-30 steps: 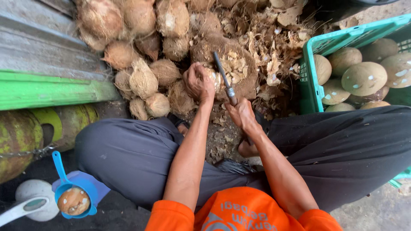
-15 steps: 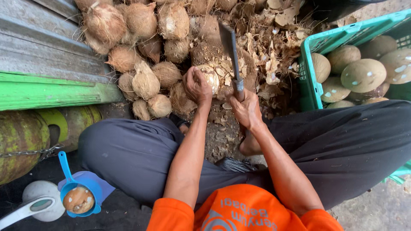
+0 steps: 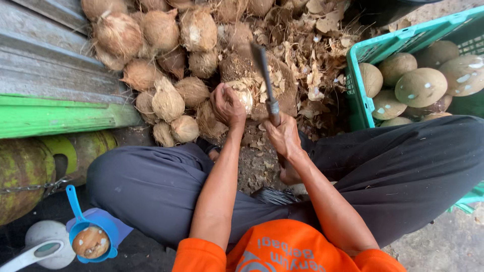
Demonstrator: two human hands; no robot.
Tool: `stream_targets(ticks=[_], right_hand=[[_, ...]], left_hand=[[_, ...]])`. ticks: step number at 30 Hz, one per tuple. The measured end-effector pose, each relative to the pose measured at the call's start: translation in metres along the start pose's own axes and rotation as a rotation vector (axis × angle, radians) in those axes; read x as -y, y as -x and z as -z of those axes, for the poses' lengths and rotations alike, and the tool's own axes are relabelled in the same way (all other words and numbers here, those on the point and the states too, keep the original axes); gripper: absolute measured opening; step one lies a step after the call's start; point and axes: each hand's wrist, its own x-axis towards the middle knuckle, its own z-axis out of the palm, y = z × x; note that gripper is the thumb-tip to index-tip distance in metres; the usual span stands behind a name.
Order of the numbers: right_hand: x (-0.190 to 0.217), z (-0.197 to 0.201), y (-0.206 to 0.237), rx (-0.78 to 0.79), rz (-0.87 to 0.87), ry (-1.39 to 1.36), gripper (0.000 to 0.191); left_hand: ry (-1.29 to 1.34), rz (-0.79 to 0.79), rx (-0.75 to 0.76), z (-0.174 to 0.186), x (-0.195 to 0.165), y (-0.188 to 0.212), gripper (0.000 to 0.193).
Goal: The person sits on the ground and uses a cleaver to chop the outer husk off coconuts, rotating each coconut to trim all sides, then places the trimmed coconut into a green plastic crate. Trimmed husk pieces accumulate on the ground around the work area.
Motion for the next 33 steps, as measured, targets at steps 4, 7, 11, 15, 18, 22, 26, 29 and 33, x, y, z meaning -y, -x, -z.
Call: stream_targets(ticks=[4, 7, 11, 15, 18, 22, 26, 29, 33], right_hand=[[-0.02, -0.017, -0.011, 0.114, -0.179, 0.075, 0.028], [-0.029, -0.025, -0.017, 0.138, -0.207, 0.178, 0.033], [-0.015, -0.018, -0.015, 0.167, -0.092, 0.146, 0.033], [0.01, 0.008, -0.009, 0.249, -0.233, -0.137, 0.022], [0.014, 0.012, -0.001, 0.083, 0.029, -0.157, 0.02], [-0.007, -0.012, -0.004, -0.039, 0.152, -0.381, 0.04], [-0.028, -0.032, -0.012, 0.134, -0.22, 0.158, 0.038], [-0.024, -0.027, -0.01, 0.076, 0.012, 0.153, 0.044], [-0.004, -0.003, -0.006, 0.195, -0.204, -0.022, 0.032]], left_hand=[[-0.073, 0.008, -0.001, -0.007, 0.007, -0.005, 0.036], [-0.053, 0.091, 0.09, -0.009, 0.012, -0.015, 0.039], [-0.043, -0.034, 0.083, -0.001, 0.017, -0.023, 0.049], [0.008, -0.185, 0.164, 0.003, 0.015, -0.026, 0.059], [0.037, -0.189, 0.12, 0.001, 0.015, -0.023, 0.061], [0.019, -0.21, 0.076, -0.003, 0.017, -0.018, 0.056], [0.039, -0.234, 0.06, 0.003, 0.015, -0.011, 0.049], [0.016, -0.188, 0.092, 0.008, 0.01, -0.016, 0.048], [-0.04, -0.257, 0.107, 0.011, 0.01, -0.018, 0.046]])
